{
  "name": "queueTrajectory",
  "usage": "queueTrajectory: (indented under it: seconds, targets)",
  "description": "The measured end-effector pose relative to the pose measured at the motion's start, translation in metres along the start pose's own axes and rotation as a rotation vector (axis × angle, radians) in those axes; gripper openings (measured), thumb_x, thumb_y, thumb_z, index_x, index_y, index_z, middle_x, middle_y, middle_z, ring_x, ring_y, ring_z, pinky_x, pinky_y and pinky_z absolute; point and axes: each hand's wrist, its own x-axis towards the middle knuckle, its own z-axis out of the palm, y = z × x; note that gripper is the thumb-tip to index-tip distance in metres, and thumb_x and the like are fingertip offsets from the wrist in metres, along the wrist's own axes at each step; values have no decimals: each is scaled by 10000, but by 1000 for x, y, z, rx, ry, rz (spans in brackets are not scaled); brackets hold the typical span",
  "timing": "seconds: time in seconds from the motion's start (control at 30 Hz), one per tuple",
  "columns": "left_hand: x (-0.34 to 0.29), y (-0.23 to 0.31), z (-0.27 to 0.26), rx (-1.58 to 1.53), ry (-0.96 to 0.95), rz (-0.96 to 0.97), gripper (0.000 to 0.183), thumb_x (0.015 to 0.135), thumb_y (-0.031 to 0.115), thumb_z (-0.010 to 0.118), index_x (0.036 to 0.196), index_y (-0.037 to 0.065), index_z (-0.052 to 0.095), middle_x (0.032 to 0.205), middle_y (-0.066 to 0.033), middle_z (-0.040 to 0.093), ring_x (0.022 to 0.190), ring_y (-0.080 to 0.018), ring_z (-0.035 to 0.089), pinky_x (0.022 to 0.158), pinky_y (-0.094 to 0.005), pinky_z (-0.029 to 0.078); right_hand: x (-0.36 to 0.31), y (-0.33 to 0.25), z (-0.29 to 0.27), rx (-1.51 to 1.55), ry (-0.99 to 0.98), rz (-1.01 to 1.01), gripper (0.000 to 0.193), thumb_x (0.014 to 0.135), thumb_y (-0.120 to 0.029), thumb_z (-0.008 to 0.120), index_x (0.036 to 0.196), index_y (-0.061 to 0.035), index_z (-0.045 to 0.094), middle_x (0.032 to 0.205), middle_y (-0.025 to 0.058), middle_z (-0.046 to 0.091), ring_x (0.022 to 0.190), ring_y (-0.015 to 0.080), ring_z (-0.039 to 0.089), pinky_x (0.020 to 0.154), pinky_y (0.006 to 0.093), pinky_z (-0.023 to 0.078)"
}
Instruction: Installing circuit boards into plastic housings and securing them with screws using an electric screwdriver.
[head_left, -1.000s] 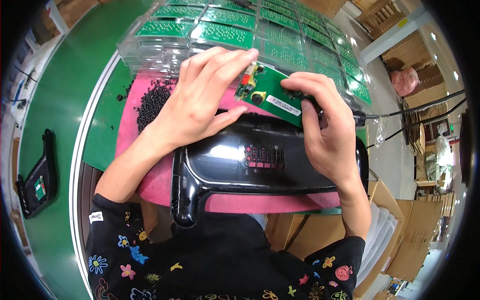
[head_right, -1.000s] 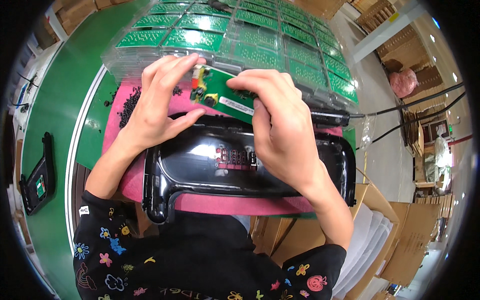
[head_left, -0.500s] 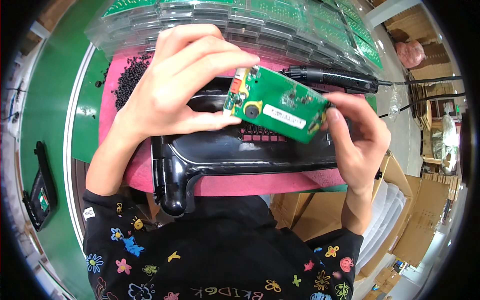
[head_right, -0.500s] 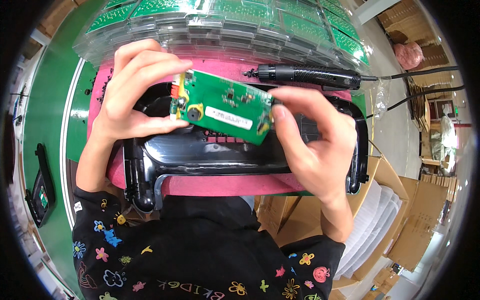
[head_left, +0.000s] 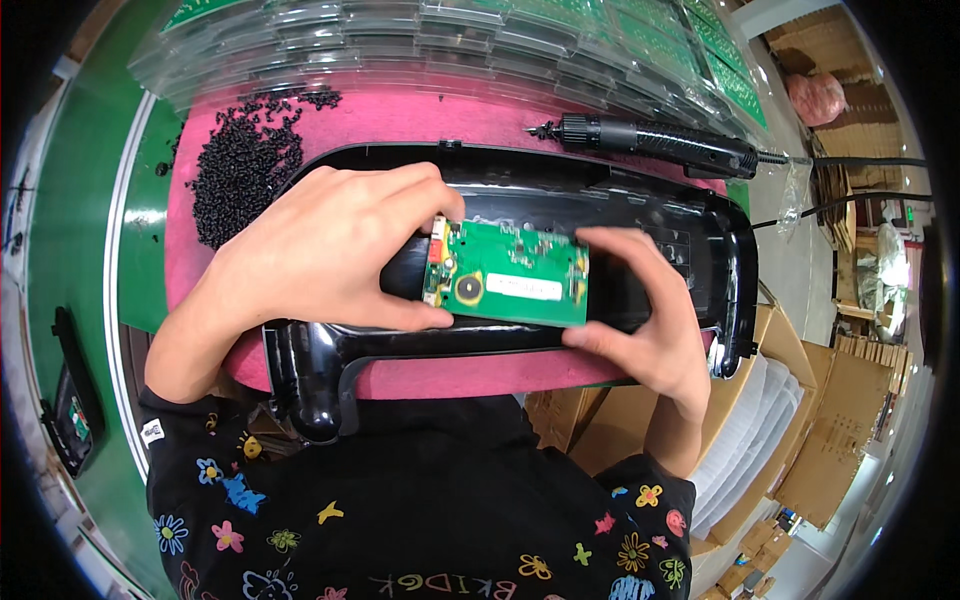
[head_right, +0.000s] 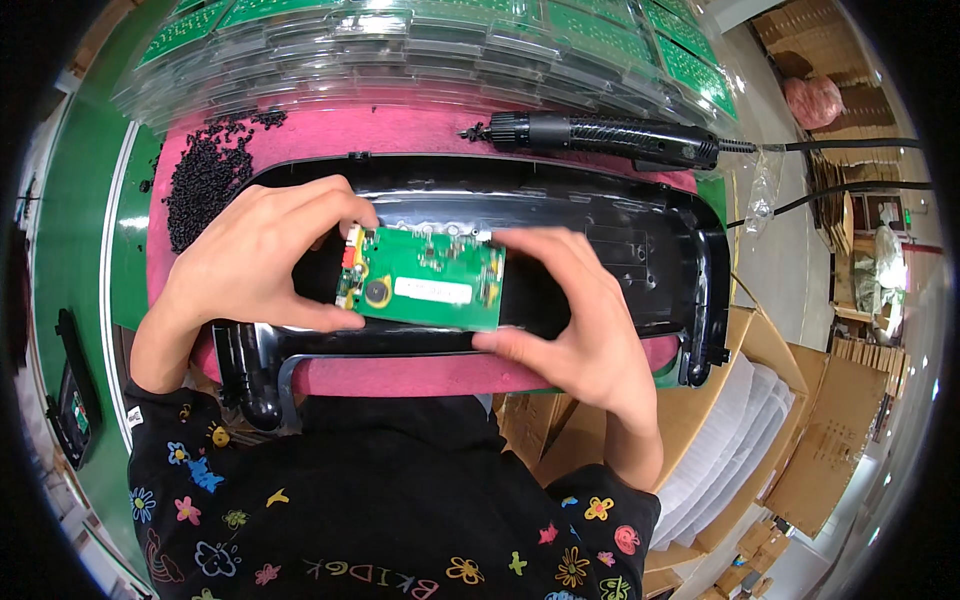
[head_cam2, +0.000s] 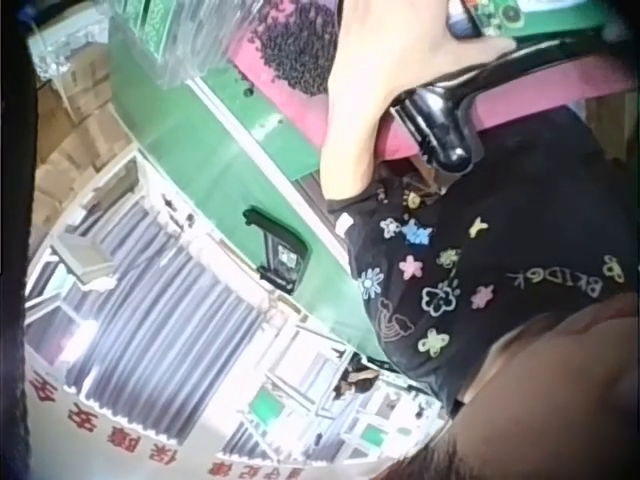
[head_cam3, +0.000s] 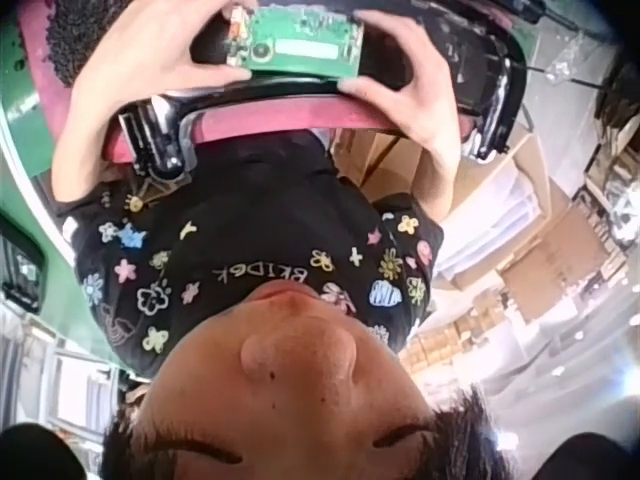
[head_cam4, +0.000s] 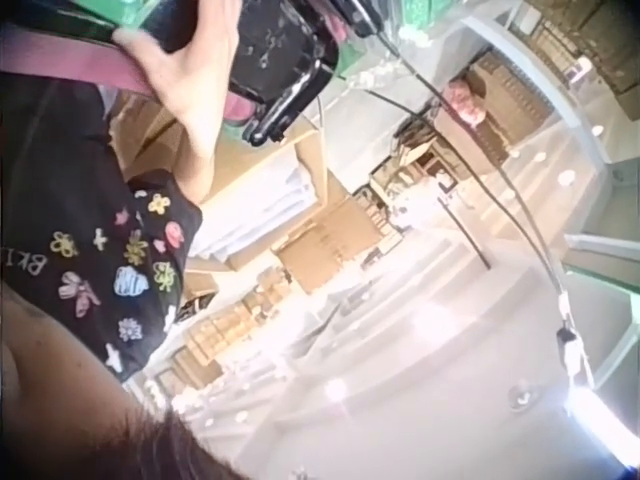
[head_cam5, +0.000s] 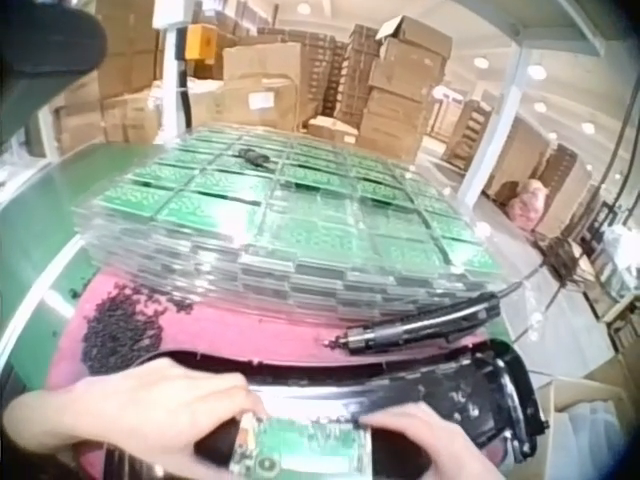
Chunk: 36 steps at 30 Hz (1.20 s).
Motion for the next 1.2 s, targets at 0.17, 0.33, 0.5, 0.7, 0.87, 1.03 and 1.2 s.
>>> queueTrajectory:
  seconds: [0.17, 0.33, 0.5, 0.7, 0.87, 1.03, 1.2]
  targets:
    - [3, -1, 10, 64, 83, -29, 688, 627, 322, 873, 1151, 46, 523, 1103, -96, 569, 885, -310, 636, 683, -383, 513, 12, 18, 9, -95, 44, -61, 672, 668, -136, 833, 1284, -46, 580, 1304, 151, 526, 1211, 347, 471, 1042, 428, 395]
    - [4, 3, 14, 151, 116, -33, 666, 631, 320, 868, 1137, 52, 528, 1097, -88, 569, 883, -306, 634, 673, -381, 509, 13, 18, 11, -98, 37, -38, 669, 666, -115, 823, 1286, -49, 577, 1309, 139, 515, 1205, 346, 456, 1055, 428, 379]
    - [5, 4, 13, 190, 72, -56, 661, 628, 329, 867, 1132, 59, 535, 1073, -75, 573, 884, -295, 639, 671, -377, 508, 14, 18, 14, -157, 26, -37, 657, 673, -98, 807, 1286, -36, 578, 1305, 132, 498, 1192, 342, 442, 1043, 422, 390]
    - [7, 5, 14, 188, 70, -66, 662, 619, 324, 869, 1125, 59, 534, 1068, -73, 572, 886, -297, 639, 669, -374, 506, 13, 19, 15, -178, 38, -40, 686, 647, -95, 792, 1297, -34, 581, 1304, 142, 513, 1171, 326, 469, 1034, 413, 388]
    - [8, 5, 14, 181, 65, -65, 670, 609, 318, 871, 1123, 56, 532, 1066, -76, 568, 882, -302, 636, 668, -377, 504, 13, 18, 15, -175, 39, -31, 680, 648, -94, 790, 1293, -32, 583, 1299, 141, 513, 1161, 325, 469, 1029, 412, 388]
    - [7, 5, 15, 184, 72, -63, 676, 609, 322, 871, 1127, 52, 531, 1069, -78, 563, 881, -304, 631, 673, -379, 504, 13, 18, 17, -180, 35, -32, 680, 650, -96, 787, 1295, -34, 584, 1299, 140, 513, 1162, 325, 469, 1027, 412, 387]
    - [6, 4, 14, 186, 67, -66, 686, 602, 329, 874, 1128, 51, 532, 1072, -78, 562, 892, -296, 631, 686, -380, 510, 13, 15, 17, -195, 41, -33, 662, 668, -85, 802, 1288, -28, 575, 1297, 124, 506, 1157, 333, 459, 1011, 421, 411]
